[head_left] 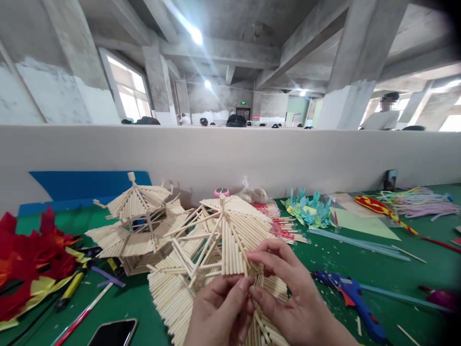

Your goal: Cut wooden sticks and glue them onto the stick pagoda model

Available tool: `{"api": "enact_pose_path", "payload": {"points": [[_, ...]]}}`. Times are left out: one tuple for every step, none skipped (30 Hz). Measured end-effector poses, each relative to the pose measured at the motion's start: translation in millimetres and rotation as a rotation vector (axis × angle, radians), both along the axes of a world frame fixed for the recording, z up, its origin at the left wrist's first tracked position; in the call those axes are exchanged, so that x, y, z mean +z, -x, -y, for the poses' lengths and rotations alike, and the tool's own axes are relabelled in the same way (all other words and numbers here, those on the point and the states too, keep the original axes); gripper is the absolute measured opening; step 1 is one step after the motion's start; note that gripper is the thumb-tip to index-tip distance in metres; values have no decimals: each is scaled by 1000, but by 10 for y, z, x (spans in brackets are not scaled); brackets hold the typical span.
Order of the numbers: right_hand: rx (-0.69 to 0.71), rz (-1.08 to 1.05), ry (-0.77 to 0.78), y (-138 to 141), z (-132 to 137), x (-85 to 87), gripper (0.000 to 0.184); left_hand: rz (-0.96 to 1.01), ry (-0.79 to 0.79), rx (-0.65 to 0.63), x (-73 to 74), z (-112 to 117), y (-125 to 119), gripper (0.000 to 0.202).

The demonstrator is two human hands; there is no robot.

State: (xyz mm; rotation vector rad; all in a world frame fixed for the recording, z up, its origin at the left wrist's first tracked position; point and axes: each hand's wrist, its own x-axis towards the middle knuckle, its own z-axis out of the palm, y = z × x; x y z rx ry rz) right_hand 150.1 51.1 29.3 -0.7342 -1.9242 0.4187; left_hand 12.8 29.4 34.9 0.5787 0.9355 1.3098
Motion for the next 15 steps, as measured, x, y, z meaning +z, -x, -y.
{"api": "enact_pose_path", "payload": {"points": [[2,0,6,1,-4,-3,40,1,4,4,3,1,0,25],[4,1,13,3,-10,-7,40,2,8,7,7,0,-1,25],[5,0,20,5,-16,-10,40,3,9,10,12,-2,-3,25],[7,0,24,6,-22,-13,40,4,8,11,16,-6,-5,25],[8,0,26,7,-27,-16,40,5,5,10,20,-10,-7,25],[8,0,26,7,-30,-18,40,5,1,8,23,-15,-10,25],[8,1,22,7,-31,-19,40,4,-2,7,27,-20,-13,26],[8,2,20,6,-30,-20,41,3,-4,6,30,-23,-15,26],[8,2,19,5,-27,-21,40,3,-4,6,33,-25,-16,26],[8,2,17,5,-23,-22,40,3,-4,6,35,-25,-18,27],[9,1,17,4,-19,-22,40,3,-4,6,37,-24,-18,27],[8,-1,18,3,-15,-22,39,4,-4,7,39,-22,-19,27],[7,-3,16,3,-12,-22,39,4,-6,6,39,-19,-19,27],[6,-5,15,3,-9,-22,39,4,-8,6,38,-16,-18,27],[5,-5,14,3,-6,-21,39,3,-9,7,36,-14,-18,26]]}}
